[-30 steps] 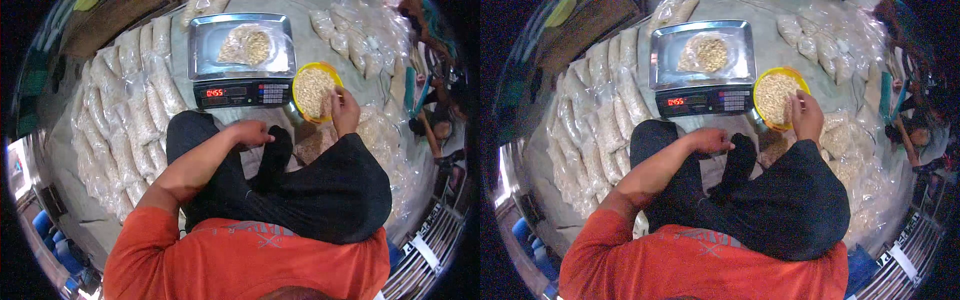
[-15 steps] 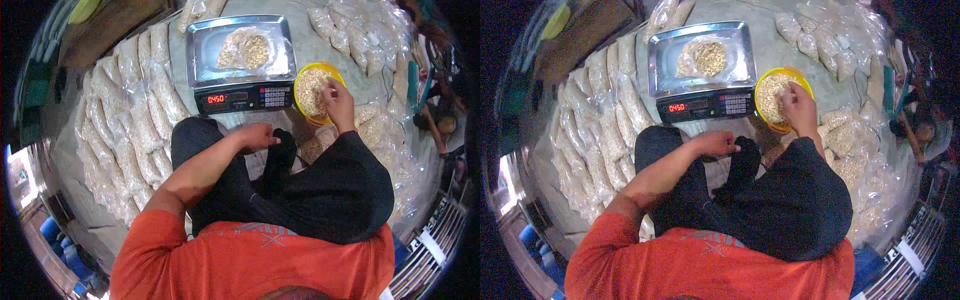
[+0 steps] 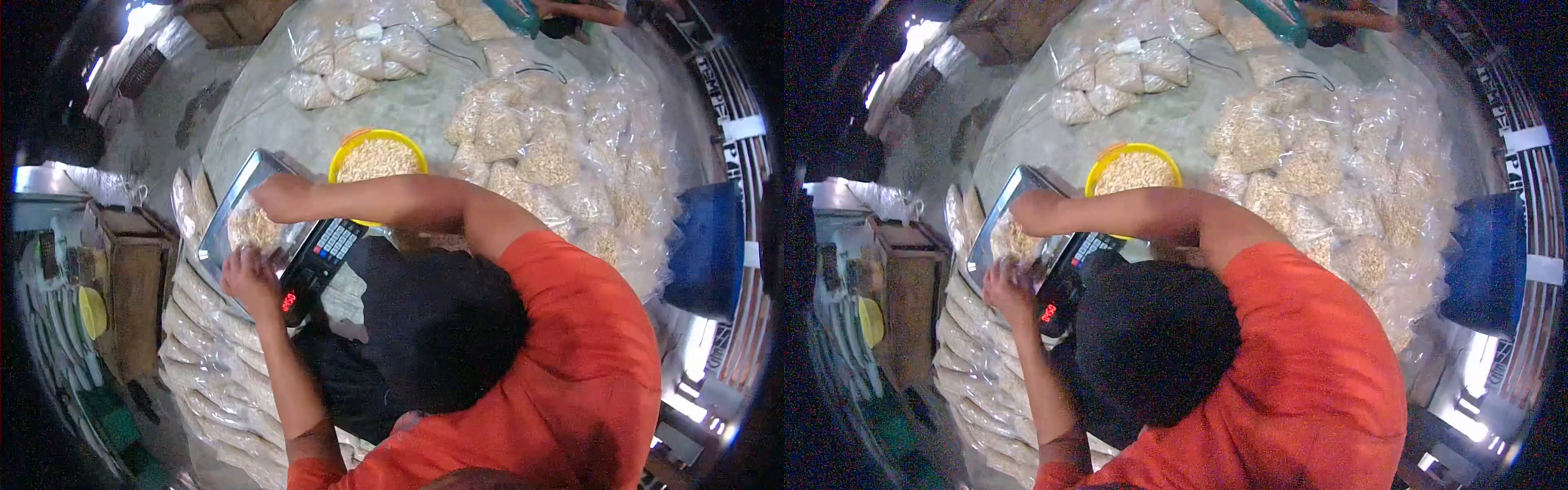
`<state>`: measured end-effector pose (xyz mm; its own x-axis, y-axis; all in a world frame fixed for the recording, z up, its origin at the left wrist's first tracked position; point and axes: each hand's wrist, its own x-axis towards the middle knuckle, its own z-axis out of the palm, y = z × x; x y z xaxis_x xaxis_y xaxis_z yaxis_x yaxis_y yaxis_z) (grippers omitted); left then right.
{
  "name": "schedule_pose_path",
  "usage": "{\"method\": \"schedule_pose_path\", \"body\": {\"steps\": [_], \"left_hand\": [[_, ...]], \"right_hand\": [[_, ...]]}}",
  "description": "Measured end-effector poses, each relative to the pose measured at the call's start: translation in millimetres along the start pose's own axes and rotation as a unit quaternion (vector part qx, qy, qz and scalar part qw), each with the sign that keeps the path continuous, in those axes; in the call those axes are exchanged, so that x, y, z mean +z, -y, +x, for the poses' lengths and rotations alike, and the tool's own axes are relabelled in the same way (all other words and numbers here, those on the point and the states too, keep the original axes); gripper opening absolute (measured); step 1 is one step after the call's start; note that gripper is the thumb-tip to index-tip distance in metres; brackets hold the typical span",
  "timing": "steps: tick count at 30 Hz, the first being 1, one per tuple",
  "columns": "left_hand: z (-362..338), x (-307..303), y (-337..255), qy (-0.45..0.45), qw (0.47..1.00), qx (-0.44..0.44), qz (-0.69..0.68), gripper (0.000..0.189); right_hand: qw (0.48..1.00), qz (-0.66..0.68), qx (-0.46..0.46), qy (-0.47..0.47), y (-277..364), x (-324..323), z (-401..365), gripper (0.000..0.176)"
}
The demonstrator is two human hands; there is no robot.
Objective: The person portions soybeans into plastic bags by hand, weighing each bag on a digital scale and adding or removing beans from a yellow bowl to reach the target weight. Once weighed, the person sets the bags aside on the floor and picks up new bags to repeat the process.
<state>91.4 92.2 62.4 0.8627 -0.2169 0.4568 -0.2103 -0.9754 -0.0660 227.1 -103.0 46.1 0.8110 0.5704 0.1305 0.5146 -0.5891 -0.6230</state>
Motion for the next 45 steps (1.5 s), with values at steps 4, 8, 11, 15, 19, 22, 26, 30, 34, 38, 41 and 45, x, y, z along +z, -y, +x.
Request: {"method": "schedule_pose_path", "body": {"steps": [4, 8, 11, 15, 19, 22, 26, 30, 34, 38, 41, 45], "left_hand": [[33.4, -31.1, -22.6, -0.035, 0.974, -0.070, -0.213, 0.023], [74.6, -81.3, -109.0, -0.067, 0.888, -0.098, -0.444, 0.014], [110.1, -54.6, -176.1, 0.003, 0.806, -0.073, -0.587, 0.014], [161.6, -9.1, -269.3, -0.029, 0.828, -0.014, -0.560, 0.013], [180.2, 25.6, -331.0, -0.002, 0.863, 0.132, -0.488, 0.013], [159.9, 73.5, -369.1, 0.166, 0.884, 0.137, -0.415, 0.015], [104.3, 53.0, -333.8, 0.232, 0.787, 0.132, -0.556, 0.018], [45.4, -11.8, -232.4, 0.161, 0.754, 0.060, -0.633, 0.025], [9.3, -22.0, -181.9, 0.326, 0.697, -0.107, -0.629, 0.025], [3.3, -12.0, -167.5, 0.399, 0.662, -0.195, -0.603, 0.024], [-8.8, 12.9, -174.1, 0.368, 0.636, -0.146, -0.662, 0.029], [-5.9, 10.6, -186.3, 0.385, 0.499, -0.183, -0.755, 0.035]], "right_hand": [[0.991, 0.004, -0.005, -0.131, -5.3, -49.7, -22.7, 0.022], [0.988, 0.012, 0.056, -0.146, 11.5, -215.2, -103.2, 0.026], [0.970, -0.053, 0.166, -0.172, 4.9, -292.9, -151.0, 0.025], [0.937, -0.123, 0.183, -0.271, -73.2, -319.1, -187.9, 0.035], [0.909, -0.043, 0.293, -0.293, -148.6, -311.3, -233.6, 0.037], [0.895, -0.085, 0.367, -0.238, -233.4, -266.5, -280.0, 0.030], [0.891, -0.179, 0.398, -0.127, -230.7, -246.7, -279.5, 0.026], [0.883, -0.224, 0.368, -0.185, -198.3, -276.4, -189.6, 0.037], [0.849, -0.147, 0.418, -0.288, -270.9, -283.7, -82.1, 0.061], [0.812, -0.154, 0.442, -0.350, -334.3, -245.8, -46.7, 0.065], [0.813, -0.174, 0.367, -0.416, -334.0, -226.7, -57.0, 0.056], [0.846, 0.072, 0.455, -0.268, -337.6, -256.3, -91.4, 0.024]]}}
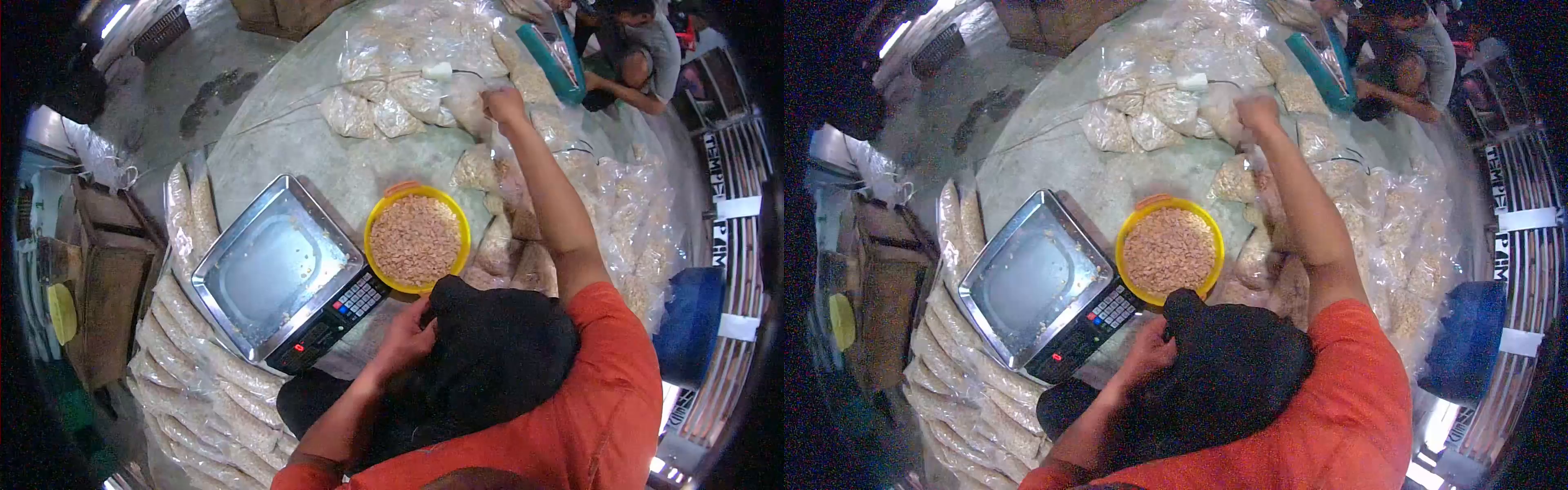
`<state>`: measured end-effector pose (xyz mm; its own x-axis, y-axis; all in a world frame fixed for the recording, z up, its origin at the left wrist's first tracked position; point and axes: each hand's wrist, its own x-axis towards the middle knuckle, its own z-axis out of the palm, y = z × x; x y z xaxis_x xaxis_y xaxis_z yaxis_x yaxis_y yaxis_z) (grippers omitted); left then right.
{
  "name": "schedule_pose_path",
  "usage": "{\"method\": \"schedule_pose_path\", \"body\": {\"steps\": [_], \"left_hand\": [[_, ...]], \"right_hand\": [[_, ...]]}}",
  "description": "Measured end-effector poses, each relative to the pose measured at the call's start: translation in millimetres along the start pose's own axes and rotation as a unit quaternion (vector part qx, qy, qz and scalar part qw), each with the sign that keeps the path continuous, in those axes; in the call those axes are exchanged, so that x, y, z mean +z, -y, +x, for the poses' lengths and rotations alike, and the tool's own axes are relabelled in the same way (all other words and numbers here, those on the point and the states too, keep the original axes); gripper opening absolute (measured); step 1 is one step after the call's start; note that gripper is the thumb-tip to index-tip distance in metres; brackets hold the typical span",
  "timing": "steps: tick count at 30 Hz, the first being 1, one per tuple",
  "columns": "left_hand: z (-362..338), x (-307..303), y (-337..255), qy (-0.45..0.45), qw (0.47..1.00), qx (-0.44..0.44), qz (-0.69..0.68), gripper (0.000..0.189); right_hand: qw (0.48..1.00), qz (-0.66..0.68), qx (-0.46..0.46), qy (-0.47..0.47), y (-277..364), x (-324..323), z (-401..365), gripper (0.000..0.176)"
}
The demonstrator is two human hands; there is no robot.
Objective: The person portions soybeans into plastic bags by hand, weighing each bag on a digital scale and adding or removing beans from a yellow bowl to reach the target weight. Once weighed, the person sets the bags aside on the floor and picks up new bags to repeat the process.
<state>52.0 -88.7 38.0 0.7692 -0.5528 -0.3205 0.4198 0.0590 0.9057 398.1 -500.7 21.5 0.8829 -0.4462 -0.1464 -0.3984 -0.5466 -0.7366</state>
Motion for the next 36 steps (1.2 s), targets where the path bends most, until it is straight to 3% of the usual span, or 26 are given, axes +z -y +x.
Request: {"method": "schedule_pose_path", "body": {"steps": [1, 3, 5, 7, 10, 12, 13, 15, 17, 19, 21, 23, 25, 26, 28, 32, 34, 36], "left_hand": [[2.4, -0.8, 15.7, 0.011, 0.999, -0.014, 0.046, 0.038], [1.8, -0.8, 28.8, 0.030, 0.995, -0.024, 0.091, 0.040], [-2.0, -0.5, 27.2, 0.048, 0.989, 0.017, 0.137, 0.041], [-5.4, 0.9, 28.3, 0.058, 0.989, 0.000, 0.136, 0.041], [-12.4, -1.1, 18.1, 0.054, 0.990, -0.002, 0.132, 0.038], [-18.5, -1.3, 0.0, 0.047, 0.990, 0.017, 0.129, 0.036], [-23.7, -0.9, -14.3, 0.044, 0.995, 0.018, 0.083, 0.033], [-28.9, -1.0, -27.4, 0.042, 0.998, 0.022, 0.042, 0.031], [-33.2, -1.1, -34.5, -0.008, 0.995, 0.057, 0.082, 0.025], [-40.5, 0.6, -50.6, -0.039, 0.997, 0.046, 0.043, 0.024], [-45.9, -2.7, -82.7, -0.163, 0.931, 0.144, 0.295, 0.023], [-48.3, -4.2, -118.3, -0.231, 0.868, 0.280, 0.339, 0.032], [-40.8, -7.2, -155.6, -0.268, 0.709, 0.436, 0.485, 0.043], [-40.6, -5.6, -173.7, -0.269, 0.706, 0.436, 0.489, 0.043], [-43.7, -2.9, -199.5, -0.184, 0.682, 0.435, 0.559, 0.052], [-51.1, -25.3, -174.8, -0.135, 0.730, 0.414, 0.527, 0.041], [-70.7, -34.9, -152.3, -0.171, 0.785, 0.334, 0.493, 0.028], [-86.6, -35.5, -137.7, -0.195, 0.771, 0.351, 0.494, 0.021]], "right_hand": [[1.000, -0.005, 0.001, -0.005, 1.2, -7.0, -4.3, 0.024], [0.975, 0.222, -0.026, -0.009, 1.6, -19.8, -18.7, 0.021], [0.975, 0.217, -0.035, -0.019, 19.9, -33.3, -40.5, 0.020], [0.975, 0.219, -0.045, -0.020, 43.3, -43.7, -68.2, 0.020], [0.987, 0.126, -0.089, -0.050, 68.4, -57.6, -105.9, 0.022], [0.974, -0.037, -0.222, -0.039, 75.3, -70.4, -126.5, 0.025], [0.973, -0.034, -0.225, -0.043, 86.3, -77.2, -145.4, 0.025], [0.980, -0.020, -0.182, 0.080, 111.8, -85.6, -186.9, 0.020], [0.973, -0.013, -0.206, 0.104, 113.9, -87.1, -205.4, 0.021], [0.926, -0.005, -0.327, 0.189, 121.9, -88.8, -228.5, 0.018], [0.915, 0.041, -0.326, 0.234, 131.5, -87.7, -254.0, 0.016], [0.850, 0.024, -0.446, 0.280, 153.8, -93.1, -289.7, 0.017], [0.831, 0.024, -0.456, 0.318, 169.4, -95.0, -313.6, 0.019], [0.811, 0.020, -0.461, 0.359, 175.8, -94.8, -323.9, 0.022], [0.788, 0.032, -0.477, 0.387, 187.2, -92.7, -342.2, 0.024], [0.748, 0.041, -0.498, 0.437, 188.3, -70.0, -357.2, 0.027], [0.723, 0.076, -0.515, 0.454, 187.6, -59.8, -365.9, 0.028], [0.718, 0.042, -0.522, 0.459, 193.0, -60.0, -372.3, 0.028]]}}
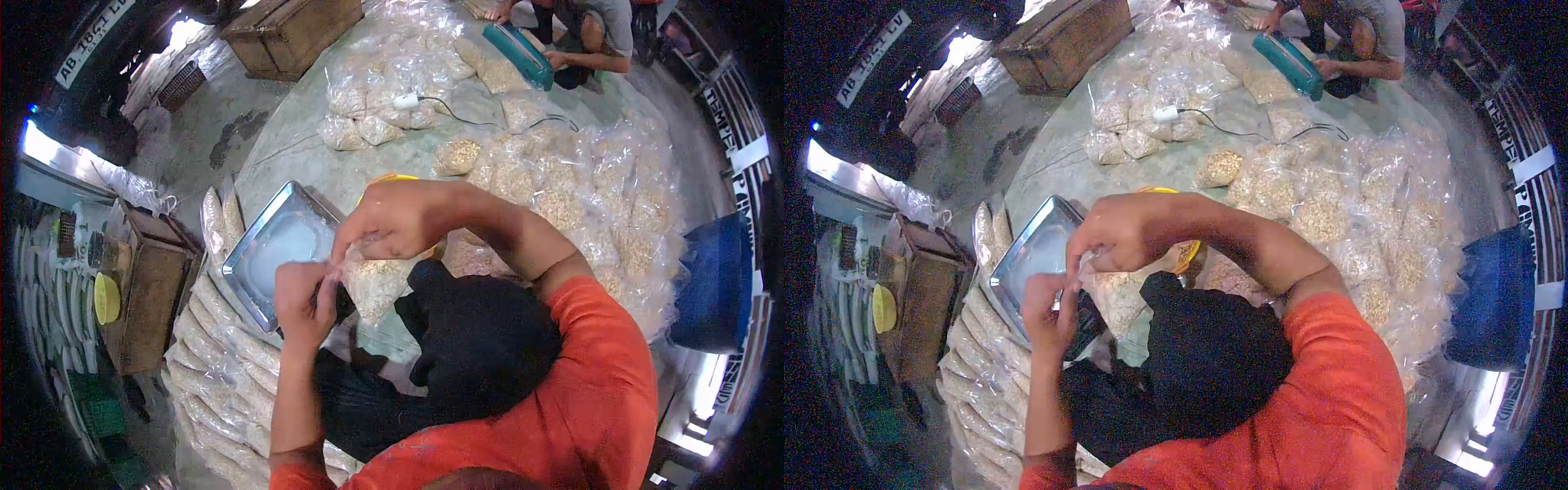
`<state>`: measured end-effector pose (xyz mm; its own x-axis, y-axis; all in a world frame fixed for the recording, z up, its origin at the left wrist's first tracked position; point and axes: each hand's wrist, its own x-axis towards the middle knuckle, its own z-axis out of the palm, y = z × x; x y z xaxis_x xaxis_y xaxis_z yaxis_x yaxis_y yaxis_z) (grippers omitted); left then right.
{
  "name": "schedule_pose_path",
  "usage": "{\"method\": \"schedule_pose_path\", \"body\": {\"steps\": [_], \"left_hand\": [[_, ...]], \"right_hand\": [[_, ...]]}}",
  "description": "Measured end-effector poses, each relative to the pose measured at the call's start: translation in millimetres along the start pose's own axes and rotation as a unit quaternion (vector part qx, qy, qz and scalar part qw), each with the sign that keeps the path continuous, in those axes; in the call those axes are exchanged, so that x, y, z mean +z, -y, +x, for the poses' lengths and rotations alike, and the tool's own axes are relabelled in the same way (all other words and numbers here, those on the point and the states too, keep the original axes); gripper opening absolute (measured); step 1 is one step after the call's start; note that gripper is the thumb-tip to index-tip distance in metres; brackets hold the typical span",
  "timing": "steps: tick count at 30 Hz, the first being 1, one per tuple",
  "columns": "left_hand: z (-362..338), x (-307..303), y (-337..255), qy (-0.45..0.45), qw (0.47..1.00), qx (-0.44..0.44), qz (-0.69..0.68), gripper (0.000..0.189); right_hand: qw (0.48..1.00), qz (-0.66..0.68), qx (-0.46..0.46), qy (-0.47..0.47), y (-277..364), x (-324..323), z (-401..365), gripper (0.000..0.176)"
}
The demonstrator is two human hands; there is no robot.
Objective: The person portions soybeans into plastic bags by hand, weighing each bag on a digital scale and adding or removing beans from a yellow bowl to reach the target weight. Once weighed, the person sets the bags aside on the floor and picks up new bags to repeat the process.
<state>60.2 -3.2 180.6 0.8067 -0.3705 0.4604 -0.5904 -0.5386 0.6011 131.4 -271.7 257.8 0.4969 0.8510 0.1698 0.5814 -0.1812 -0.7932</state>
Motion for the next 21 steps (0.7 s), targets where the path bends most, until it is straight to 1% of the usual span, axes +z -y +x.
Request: {"method": "schedule_pose_path", "body": {"steps": [1, 2, 4, 5, 7, 9, 11, 13, 14, 15, 16, 17, 18, 19, 20, 21], "left_hand": [[-6.2, -1.2, -0.8, -0.034, 0.999, 0.006, 0.009, 0.015], [-9.0, -3.8, -0.4, -0.035, 0.999, 0.005, 0.011, 0.015], [-14.2, -10.9, 2.3, 0.019, 0.998, 0.018, 0.061, 0.011], [-15.8, -13.7, 3.9, 0.017, 0.998, 0.014, 0.062, 0.011], [-16.3, -18.1, 7.4, 0.067, 0.993, 0.014, 0.094, 0.009], [-15.1, -20.1, 14.3, 0.061, 0.993, 0.004, 0.096, 0.009], [-19.6, -26.8, 22.6, 0.050, 0.992, -0.030, 0.112, 0.009], [-18.1, -40.8, 34.8, 0.042, 0.996, -0.050, 0.055, 0.011], [-15.1, -51.6, 43.4, 0.046, 0.995, -0.053, 0.067, 0.012], [-9.9, -62.7, 52.5, 0.050, 0.995, -0.050, 0.074, 0.014], [-3.5, -75.9, 60.7, 0.069, 0.990, -0.070, 0.102, 0.015], [4.8, -90.2, 67.9, 0.090, 0.984, -0.086, 0.125, 0.016], [12.0, -102.9, 74.7, 0.085, 0.983, -0.069, 0.147, 0.017], [21.4, -113.9, 70.0, 0.084, 0.975, -0.102, 0.180, 0.016], [28.9, -124.8, 67.6, 0.086, 0.972, -0.096, 0.194, 0.015], [33.2, -134.0, 68.0, 0.087, 0.970, -0.088, 0.209, 0.015]], "right_hand": [[0.999, -0.028, 0.010, 0.029, 2.5, 0.2, 2.7, 0.028], [0.999, -0.028, 0.008, 0.030, -1.2, 3.6, 6.0, 0.028], [0.998, -0.050, -0.037, 0.030, -8.9, 11.3, 13.4, 0.026], [0.998, -0.048, -0.039, 0.034, -10.5, 12.2, 15.0, 0.026], [0.996, -0.070, 0.007, 0.050, -2.7, 8.5, 21.4, 0.024], [0.996, -0.078, -0.010, 0.049, -2.1, 5.4, 24.9, 0.023], [0.995, -0.069, -0.044, 0.064, -5.9, 4.4, 33.5, 0.023], [0.995, -0.080, -0.041, 0.049, -15.7, -0.3, 47.0, 0.023], [0.994, -0.064, -0.064, 0.063, -21.5, 0.3, 57.2, 0.023], [0.995, -0.087, -0.020, 0.033, -25.4, -0.6, 66.3, 0.022], [0.993, -0.111, 0.027, -0.001, -29.5, 0.1, 76.9, 0.021], [0.994, -0.104, 0.016, 0.005, -34.1, 3.5, 89.6, 0.021], [0.992, -0.120, 0.011, -0.040, -40.5, 8.7, 101.2, 0.021], [0.987, -0.137, 0.008, -0.087, -47.6, 14.8, 110.9, 0.021], [0.981, -0.144, -0.014, -0.127, -58.0, 23.0, 118.0, 0.021], [0.982, -0.142, -0.018, -0.127, -66.9, 32.3, 121.1, 0.021]]}}
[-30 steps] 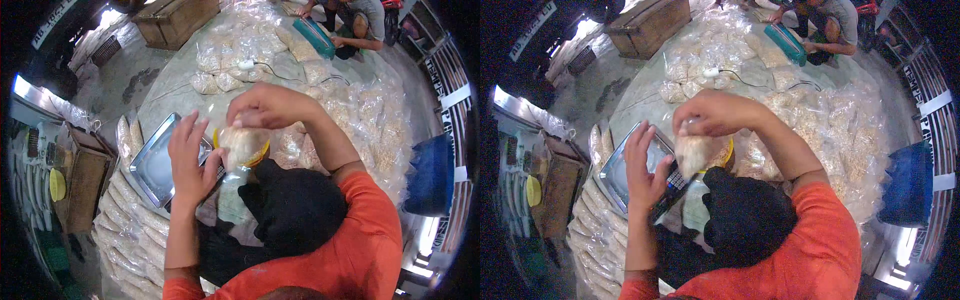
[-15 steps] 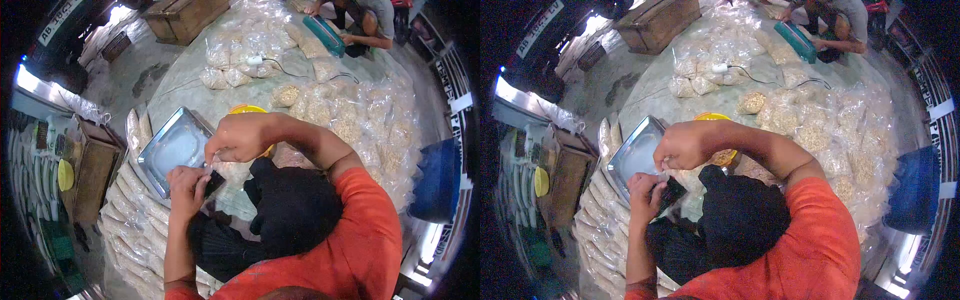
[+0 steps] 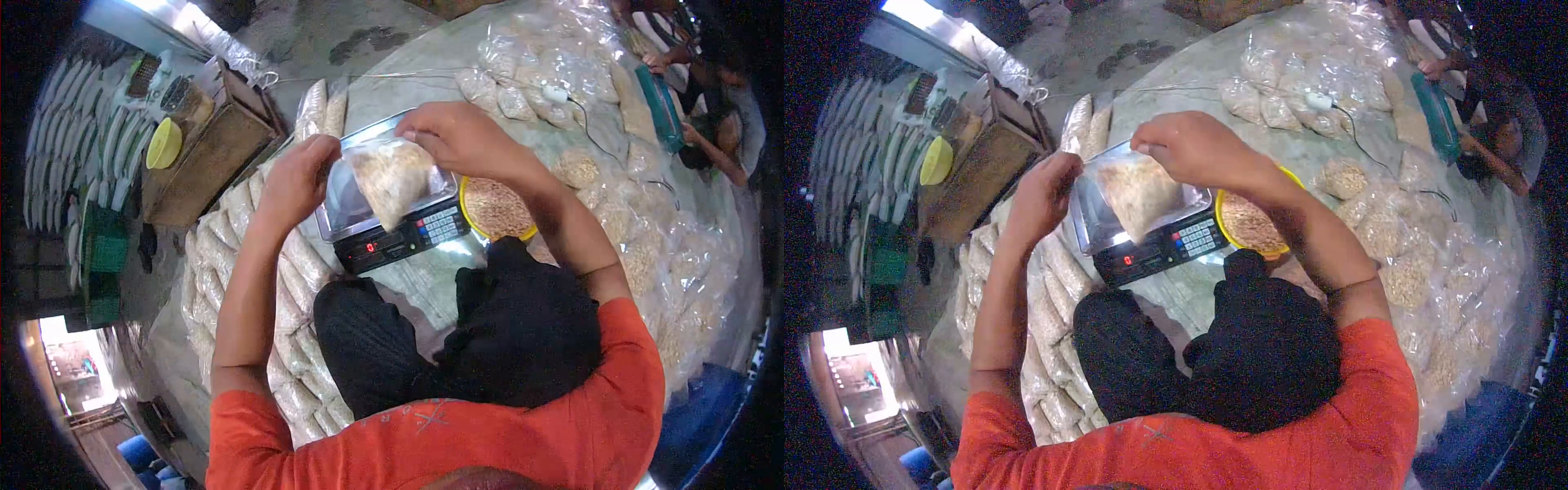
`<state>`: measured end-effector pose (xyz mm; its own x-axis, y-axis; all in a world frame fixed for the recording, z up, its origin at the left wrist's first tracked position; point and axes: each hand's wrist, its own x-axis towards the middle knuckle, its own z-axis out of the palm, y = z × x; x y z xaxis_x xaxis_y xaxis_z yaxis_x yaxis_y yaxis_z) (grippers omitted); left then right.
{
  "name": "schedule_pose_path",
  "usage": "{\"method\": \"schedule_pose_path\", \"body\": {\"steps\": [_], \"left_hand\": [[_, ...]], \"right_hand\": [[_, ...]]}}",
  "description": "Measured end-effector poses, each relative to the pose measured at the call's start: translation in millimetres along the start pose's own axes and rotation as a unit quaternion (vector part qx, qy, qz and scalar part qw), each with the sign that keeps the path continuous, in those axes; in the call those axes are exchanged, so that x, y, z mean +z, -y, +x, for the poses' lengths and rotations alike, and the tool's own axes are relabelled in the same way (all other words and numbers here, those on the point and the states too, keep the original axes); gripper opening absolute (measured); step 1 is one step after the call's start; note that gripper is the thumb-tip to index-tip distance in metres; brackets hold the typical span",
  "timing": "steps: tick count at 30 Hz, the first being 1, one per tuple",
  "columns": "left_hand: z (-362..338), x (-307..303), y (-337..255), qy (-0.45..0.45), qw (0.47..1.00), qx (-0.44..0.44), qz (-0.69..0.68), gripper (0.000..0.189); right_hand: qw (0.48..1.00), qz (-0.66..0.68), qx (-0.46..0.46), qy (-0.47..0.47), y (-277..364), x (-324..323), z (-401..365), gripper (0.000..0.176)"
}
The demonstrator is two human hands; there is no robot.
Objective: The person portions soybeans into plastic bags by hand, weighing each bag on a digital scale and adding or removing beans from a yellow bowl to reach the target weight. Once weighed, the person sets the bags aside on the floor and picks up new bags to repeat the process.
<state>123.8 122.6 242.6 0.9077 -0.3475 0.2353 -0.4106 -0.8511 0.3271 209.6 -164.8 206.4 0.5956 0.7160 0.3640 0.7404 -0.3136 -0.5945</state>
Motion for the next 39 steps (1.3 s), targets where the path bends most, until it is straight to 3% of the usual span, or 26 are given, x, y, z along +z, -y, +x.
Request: {"method": "schedule_pose_path", "body": {"steps": [4, 6, 7, 9, 10, 12, 13, 15, 18, 22, 24, 25, 27, 28, 30, 31, 32, 34, 35, 37, 38, 39], "left_hand": [[-3.0, 11.5, 21.1, 0.032, 0.989, 0.040, 0.140, 0.016], [-9.1, 37.6, 21.3, 0.103, 0.961, 0.076, 0.246, 0.030], [-10.8, 47.3, 16.4, 0.156, 0.950, 0.055, 0.266, 0.034], [-15.5, 61.2, 9.5, 0.137, 0.959, 0.065, 0.238, 0.034], [-17.3, 66.3, 4.3, 0.114, 0.968, 0.074, 0.210, 0.033], [-16.6, 73.2, -7.7, 0.111, 0.971, 0.065, 0.203, 0.031], [-15.5, 76.0, -13.1, 0.128, 0.969, 0.057, 0.204, 0.031], [-17.0, 82.5, -19.5, 0.127, 0.966, 0.058, 0.217, 0.030], [-17.5, 89.1, -25.0, 0.107, 0.971, 0.059, 0.204, 0.029], [-15.5, 99.6, -21.8, 0.085, 0.977, 0.038, 0.193, 0.026], [-10.2, 99.3, -23.4, 0.120, 0.965, 0.068, 0.222, 0.029], [-10.6, 100.0, -29.4, 0.119, 0.966, 0.068, 0.217, 0.029], [-17.6, 102.7, -48.2, 0.093, 0.986, -0.005, 0.138, 0.020], [-24.4, 107.0, -61.8, 0.095, 0.987, -0.006, 0.130, 0.020], [-41.0, 120.8, -95.8, -0.046, 0.997, -0.048, -0.045, 0.024], [-52.0, 136.7, -109.1, -0.040, 0.990, -0.072, -0.118, 0.026], [-64.9, 157.6, -121.5, -0.035, 0.976, -0.098, -0.191, 0.029], [-83.9, 191.8, -142.7, 0.116, 0.900, -0.157, -0.389, 0.028], [-90.1, 208.0, -143.2, 0.108, 0.895, -0.169, -0.398, 0.028], [-99.7, 238.0, -140.9, 0.416, 0.855, -0.028, -0.308, 0.031], [-103.4, 249.8, -139.9, 0.406, 0.854, -0.044, -0.321, 0.031], [-104.6, 259.3, -137.3, 0.450, 0.843, 0.004, -0.296, 0.032]], "right_hand": [[0.995, -0.058, -0.040, -0.066, -51.2, 71.5, -21.2, 0.024], [0.999, -0.040, 0.018, -0.017, -59.6, 96.8, -41.3, 0.025], [0.999, -0.037, 0.019, -0.017, -55.1, 100.8, -46.7, 0.025], [0.991, -0.062, 0.119, -0.022, -46.1, 108.0, -58.6, 0.025], [0.990, -0.059, 0.124, -0.023, -34.8, 102.1, -58.7, 0.025], [0.988, -0.047, 0.006, -0.145, -16.6, 87.9, -51.4, 0.026], [0.988, -0.049, 0.006, -0.145, -16.9, 91.6, -46.2, 0.026], [0.999, -0.023, 0.011, -0.032, -26.0, 106.4, -36.6, 0.027], [0.998, -0.033, 0.045, 0.031, -50.1, 122.7, -24.0, 0.039], [0.991, -0.074, 0.113, -0.009, -38.8, 106.9, -25.5, 0.045], [0.964, -0.110, 0.234, 0.067, -30.0, 97.9, -27.3, 0.061], [0.963, -0.112, 0.236, 0.071, -30.7, 97.1, -33.1, 0.061], [0.979, -0.093, 0.181, -0.013, -31.7, 95.0, -51.7, 0.064], [0.978, -0.095, 0.184, -0.006, -24.1, 87.5, -60.6, 0.064], [0.969, -0.095, 0.126, -0.190, -9.6, 69.9, -79.0, 0.056], [0.958, -0.097, 0.129, -0.239, -10.8, 66.5, -89.7, 0.048], [0.960, -0.099, 0.128, -0.229, -12.5, 64.3, -101.0, 0.048], [0.953, -0.125, 0.171, -0.217, -21.4, 63.2, -121.0, 0.043], [0.957, -0.125, 0.166, -0.201, -33.2, 63.9, -134.9, 0.043], [0.925, -0.259, 0.274, 0.038, -54.2, 65.4, -152.3, 0.041], [0.929, -0.257, 0.261, 0.056, -56.2, 66.6, -156.1, 0.041], [0.936, -0.205, 0.285, 0.005, -48.7, 64.5, -155.7, 0.041]]}}
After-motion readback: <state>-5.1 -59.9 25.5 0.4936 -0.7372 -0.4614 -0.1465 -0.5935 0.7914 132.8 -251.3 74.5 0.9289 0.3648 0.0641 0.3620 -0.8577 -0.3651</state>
